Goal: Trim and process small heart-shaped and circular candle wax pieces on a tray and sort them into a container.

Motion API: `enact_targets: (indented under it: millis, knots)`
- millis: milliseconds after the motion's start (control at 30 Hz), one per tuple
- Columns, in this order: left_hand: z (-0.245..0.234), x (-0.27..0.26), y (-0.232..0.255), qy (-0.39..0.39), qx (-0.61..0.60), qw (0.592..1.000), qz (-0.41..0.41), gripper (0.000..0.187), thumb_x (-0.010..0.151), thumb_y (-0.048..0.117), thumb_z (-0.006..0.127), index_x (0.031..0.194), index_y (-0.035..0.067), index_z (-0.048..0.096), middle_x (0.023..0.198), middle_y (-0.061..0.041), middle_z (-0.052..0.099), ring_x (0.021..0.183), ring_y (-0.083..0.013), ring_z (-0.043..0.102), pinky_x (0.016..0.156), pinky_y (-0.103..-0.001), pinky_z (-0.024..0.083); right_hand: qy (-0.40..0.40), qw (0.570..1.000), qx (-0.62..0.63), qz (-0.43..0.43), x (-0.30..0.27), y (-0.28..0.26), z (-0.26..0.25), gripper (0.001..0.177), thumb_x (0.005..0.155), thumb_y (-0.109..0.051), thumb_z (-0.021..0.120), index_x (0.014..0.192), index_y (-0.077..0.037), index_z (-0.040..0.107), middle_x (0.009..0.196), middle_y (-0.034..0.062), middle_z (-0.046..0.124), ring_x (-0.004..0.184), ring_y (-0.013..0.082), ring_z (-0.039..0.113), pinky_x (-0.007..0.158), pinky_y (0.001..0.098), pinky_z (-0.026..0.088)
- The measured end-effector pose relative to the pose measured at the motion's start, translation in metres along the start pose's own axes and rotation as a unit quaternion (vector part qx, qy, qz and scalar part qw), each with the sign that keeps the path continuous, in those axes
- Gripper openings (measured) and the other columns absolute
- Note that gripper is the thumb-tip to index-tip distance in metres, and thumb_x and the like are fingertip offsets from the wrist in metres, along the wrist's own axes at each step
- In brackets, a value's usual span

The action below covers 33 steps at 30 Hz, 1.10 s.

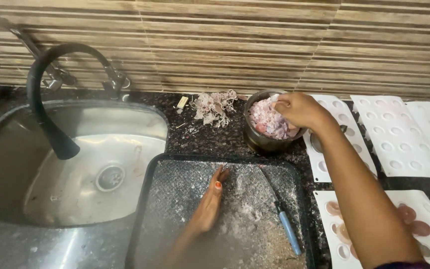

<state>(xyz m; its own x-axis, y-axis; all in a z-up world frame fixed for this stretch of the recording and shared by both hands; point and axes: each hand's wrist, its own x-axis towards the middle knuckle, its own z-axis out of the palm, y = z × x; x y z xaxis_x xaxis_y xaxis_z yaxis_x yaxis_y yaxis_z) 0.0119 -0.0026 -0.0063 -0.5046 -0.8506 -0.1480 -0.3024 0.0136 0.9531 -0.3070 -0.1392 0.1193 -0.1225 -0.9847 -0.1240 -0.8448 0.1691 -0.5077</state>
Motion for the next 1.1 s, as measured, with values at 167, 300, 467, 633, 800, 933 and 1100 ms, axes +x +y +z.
enact_targets:
  millis: [167,300,467,633,800,933,1100]
  knots:
    - [0.001,0.007,-0.013,0.003,-0.019,1.0,0.003,0.109,0.082,0.085,0.001,0.163,0.013,0.005,0.168,-0.015,0.024,0.155,-0.0366,0.02,0.124,-0.054,0.017,0.075,0.997,-0.023,-0.019,-0.079,-0.056,-0.013,0.033,0.095,-0.023,0.07,0.125,-0.01,0.071,0.119,0.0182,0.073,0.104,0.0277,0.072,0.09,0.0399,0.055]
    - [0.003,0.004,-0.025,0.026,-0.059,0.996,0.059,0.101,0.094,0.08,0.011,0.163,0.007,0.011,0.167,-0.02,0.032,0.157,-0.0373,0.025,0.127,-0.053,0.017,-0.055,0.996,0.047,-0.059,-0.142,-0.059,0.054,0.021,0.096,-0.018,0.064,0.113,-0.011,0.074,0.112,0.0106,0.077,0.099,0.02,0.076,0.085,0.0348,0.061]
    - [-0.005,-0.007,-0.004,0.021,-0.086,0.996,0.027,0.098,0.091,0.074,0.009,0.165,0.01,0.011,0.167,-0.018,0.028,0.153,-0.0378,0.023,0.122,-0.05,0.02,-0.13,0.989,0.015,-0.062,-0.212,-0.024,0.148,0.034,0.097,-0.033,0.059,0.124,-0.016,0.07,0.125,0.0099,0.073,0.102,0.0247,0.076,0.098,0.0417,0.059]
    - [-0.004,-0.023,-0.017,-0.007,0.38,0.922,0.078,0.092,0.1,0.068,0.018,0.161,-0.001,0.009,0.169,-0.022,0.007,0.157,-0.0373,-0.001,0.124,-0.052,-0.002,-0.123,0.977,-0.173,-0.032,-0.244,-0.019,0.181,0.096,0.093,-0.062,0.049,0.159,-0.003,0.012,0.17,0.0202,0.007,0.151,0.0335,0.015,0.118,0.0545,0.014]
    - [0.015,-0.021,-0.047,0.014,0.496,0.859,0.129,0.083,0.106,0.058,0.021,0.158,-0.006,0.009,0.165,-0.027,0.004,0.153,-0.0375,-0.003,0.122,-0.051,0.0,-0.071,0.976,-0.178,-0.104,-0.226,-0.014,0.225,0.093,0.098,-0.057,0.041,0.153,0.009,0.005,0.166,0.0295,-0.001,0.155,0.042,0.002,0.123,0.0524,0.002]
    - [0.0,-0.024,-0.028,-0.021,0.302,0.947,0.105,0.069,0.106,0.035,0.025,0.159,-0.008,0.014,0.168,-0.025,0.018,0.158,-0.0351,0.009,0.128,-0.046,0.005,0.025,0.965,-0.17,-0.2,-0.208,-0.013,0.24,0.07,0.101,-0.033,0.037,0.151,0.013,0.021,0.161,0.0312,0.014,0.151,0.0402,0.014,0.124,0.0489,0.01]
    - [-0.01,-0.028,-0.024,-0.007,0.231,0.966,0.118,0.064,0.107,0.032,0.033,0.157,-0.007,0.022,0.163,-0.026,0.03,0.157,-0.0352,0.02,0.127,-0.046,0.009,-0.016,0.959,-0.09,-0.269,-0.22,-0.015,0.224,0.047,0.108,-0.017,0.034,0.145,0.011,0.042,0.161,0.0288,0.029,0.151,0.038,0.028,0.123,0.0472,0.021]
